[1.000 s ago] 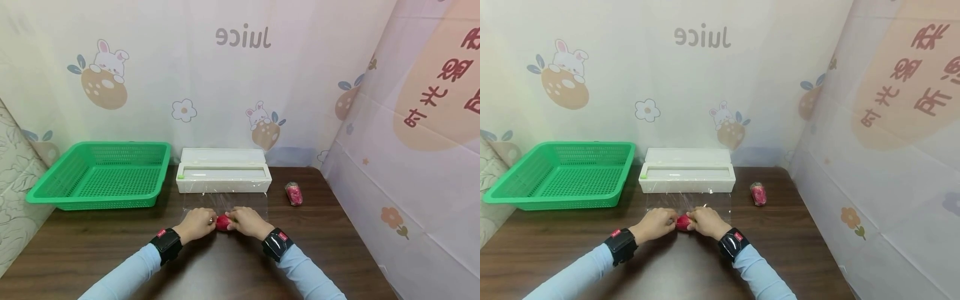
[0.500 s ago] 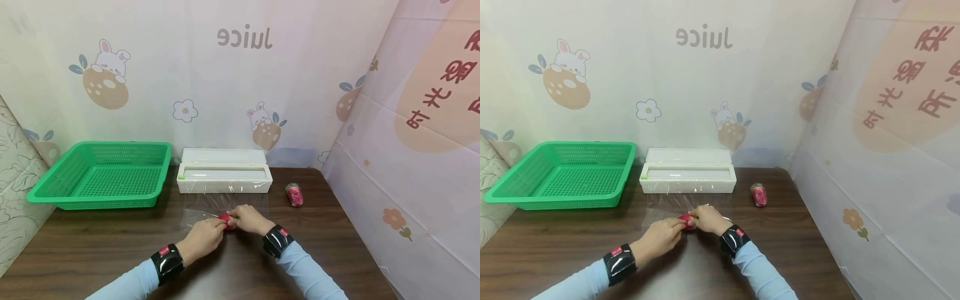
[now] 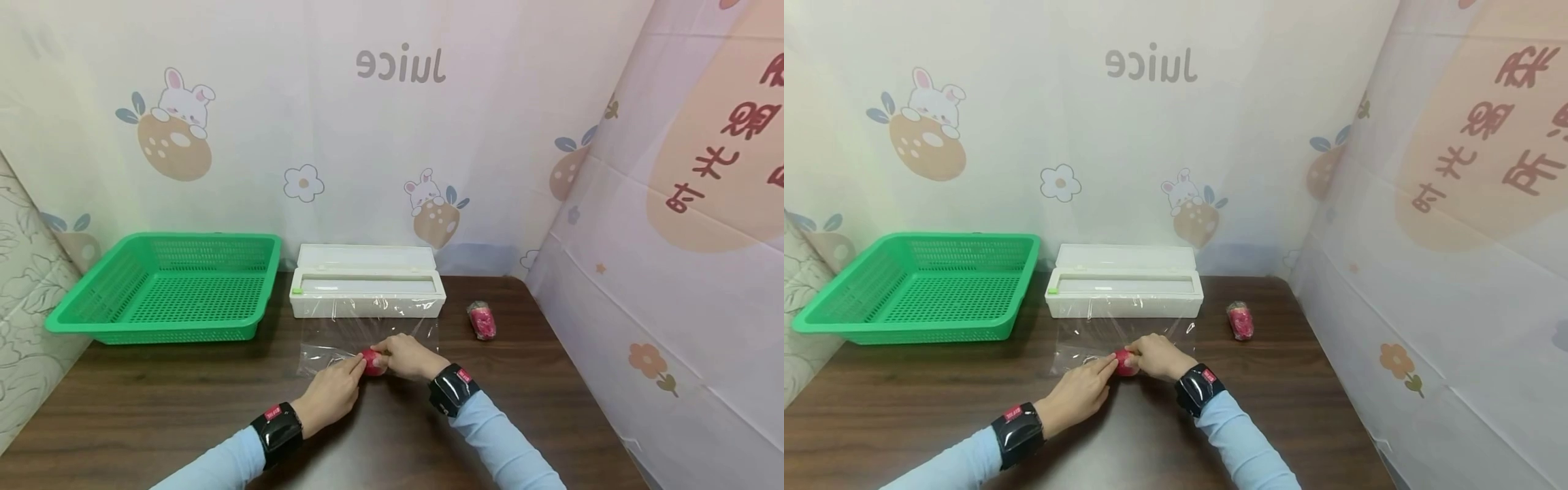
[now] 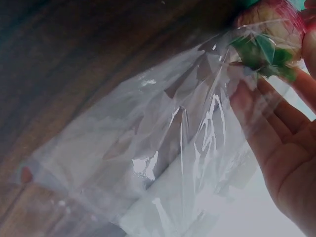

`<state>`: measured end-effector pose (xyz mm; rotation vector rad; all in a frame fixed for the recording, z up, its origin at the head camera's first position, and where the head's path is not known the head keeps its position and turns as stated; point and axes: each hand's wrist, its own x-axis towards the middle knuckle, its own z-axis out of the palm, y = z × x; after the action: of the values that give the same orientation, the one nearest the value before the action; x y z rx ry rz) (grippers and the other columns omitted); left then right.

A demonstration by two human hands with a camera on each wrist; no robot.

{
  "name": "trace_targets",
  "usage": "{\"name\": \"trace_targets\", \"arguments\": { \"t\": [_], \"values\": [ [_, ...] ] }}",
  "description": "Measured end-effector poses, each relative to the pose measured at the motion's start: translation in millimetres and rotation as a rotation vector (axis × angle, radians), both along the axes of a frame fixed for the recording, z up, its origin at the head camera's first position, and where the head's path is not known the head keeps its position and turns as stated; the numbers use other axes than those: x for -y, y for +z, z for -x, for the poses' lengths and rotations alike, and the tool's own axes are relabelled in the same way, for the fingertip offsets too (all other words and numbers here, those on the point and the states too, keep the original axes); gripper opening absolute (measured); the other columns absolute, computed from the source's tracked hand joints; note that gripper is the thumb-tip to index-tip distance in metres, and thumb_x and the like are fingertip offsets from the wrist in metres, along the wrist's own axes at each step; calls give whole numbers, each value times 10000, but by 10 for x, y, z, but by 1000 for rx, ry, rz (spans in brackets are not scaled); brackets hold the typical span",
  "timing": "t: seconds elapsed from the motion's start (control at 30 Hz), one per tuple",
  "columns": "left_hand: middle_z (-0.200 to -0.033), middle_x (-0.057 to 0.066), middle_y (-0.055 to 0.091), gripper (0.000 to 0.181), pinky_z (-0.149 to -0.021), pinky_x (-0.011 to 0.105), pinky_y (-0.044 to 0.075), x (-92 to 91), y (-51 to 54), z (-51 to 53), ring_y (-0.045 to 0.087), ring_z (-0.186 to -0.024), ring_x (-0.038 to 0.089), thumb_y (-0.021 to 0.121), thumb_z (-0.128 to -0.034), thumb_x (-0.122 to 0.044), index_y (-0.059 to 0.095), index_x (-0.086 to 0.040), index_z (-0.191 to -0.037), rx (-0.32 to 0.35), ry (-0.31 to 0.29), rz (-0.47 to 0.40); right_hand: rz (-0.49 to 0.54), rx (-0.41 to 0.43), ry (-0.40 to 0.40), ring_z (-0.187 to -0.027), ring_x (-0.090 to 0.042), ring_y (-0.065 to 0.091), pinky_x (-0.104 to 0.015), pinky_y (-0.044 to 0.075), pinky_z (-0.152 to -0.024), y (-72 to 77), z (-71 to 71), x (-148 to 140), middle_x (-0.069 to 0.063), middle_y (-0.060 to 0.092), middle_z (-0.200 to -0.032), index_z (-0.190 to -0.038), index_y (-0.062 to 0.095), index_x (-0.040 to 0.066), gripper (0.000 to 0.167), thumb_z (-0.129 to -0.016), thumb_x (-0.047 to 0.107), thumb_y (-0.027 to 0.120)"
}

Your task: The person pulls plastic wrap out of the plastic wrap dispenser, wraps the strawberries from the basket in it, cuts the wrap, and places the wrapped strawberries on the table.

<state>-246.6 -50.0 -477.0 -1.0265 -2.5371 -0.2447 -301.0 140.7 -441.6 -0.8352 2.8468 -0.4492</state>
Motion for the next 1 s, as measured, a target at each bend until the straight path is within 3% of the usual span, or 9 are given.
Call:
{"name": "trace_targets", "arguments": {
  "t": [0.17, 0.33, 0.57, 0.77, 0.87, 1.0],
  "values": [
    [-1154, 138, 613, 405, -795, 328, 524, -40, -21, 86, 622, -972, 242, 664, -763, -136, 597, 9, -1136, -36, 20, -19, 14, 83, -14, -986, -148, 612, -351, 486, -862, -24, 54, -19, -28, 675, -1072, -1168, 636, 94, 343, -923, 302, 517],
    [-1065, 109, 636, 361, -767, 319, 527, -52, -30, 173, 622, -926, 222, 652, -764, -118, 609, 3, -1101, -30, 32, -46, 59, 145, -17, -1078, -201, 584, -397, 456, -919, -40, 78, -25, -56, 650, -1125, -1179, 618, 71, 373, -948, 317, 460],
    [-1049, 73, 636, 401, -759, 302, 526, -53, -2, 268, 608, -916, 190, 676, -757, -138, 603, -19, -1132, -22, 27, -45, 44, 105, -29, -812, -131, 507, -291, 443, -717, -28, 116, -15, -41, 562, -904, -1122, 647, 25, 321, -952, 230, 469],
    [-1017, 63, 639, 401, -772, 316, 519, -58, -6, 345, 598, -909, 192, 701, -741, -152, 612, -27, -1111, 8, 14, -72, 87, 115, -34, -868, -183, 569, -329, 471, -766, -40, 142, -13, -84, 626, -938, -1092, 647, 12, 300, -959, 199, 453],
    [-1000, 61, 644, 406, -782, 323, 513, -58, -10, 377, 597, -903, 197, 728, -728, -172, 616, -31, -1092, 16, 10, -93, 134, 146, -77, -862, -214, 609, -348, 487, -751, -38, 147, -15, -111, 648, -951, -1102, 597, 10, 292, -957, 224, 462],
    [-981, 57, 639, 429, -785, 322, 508, -71, -26, 424, 593, -894, 195, 763, -713, -213, 612, -37, -1074, 20, 5, -99, 190, 193, -144, -670, -158, 571, -287, 458, -606, -46, 143, -34, -54, 608, -806, -1062, 547, 44, 245, -961, 249, 457]
  ]
}}
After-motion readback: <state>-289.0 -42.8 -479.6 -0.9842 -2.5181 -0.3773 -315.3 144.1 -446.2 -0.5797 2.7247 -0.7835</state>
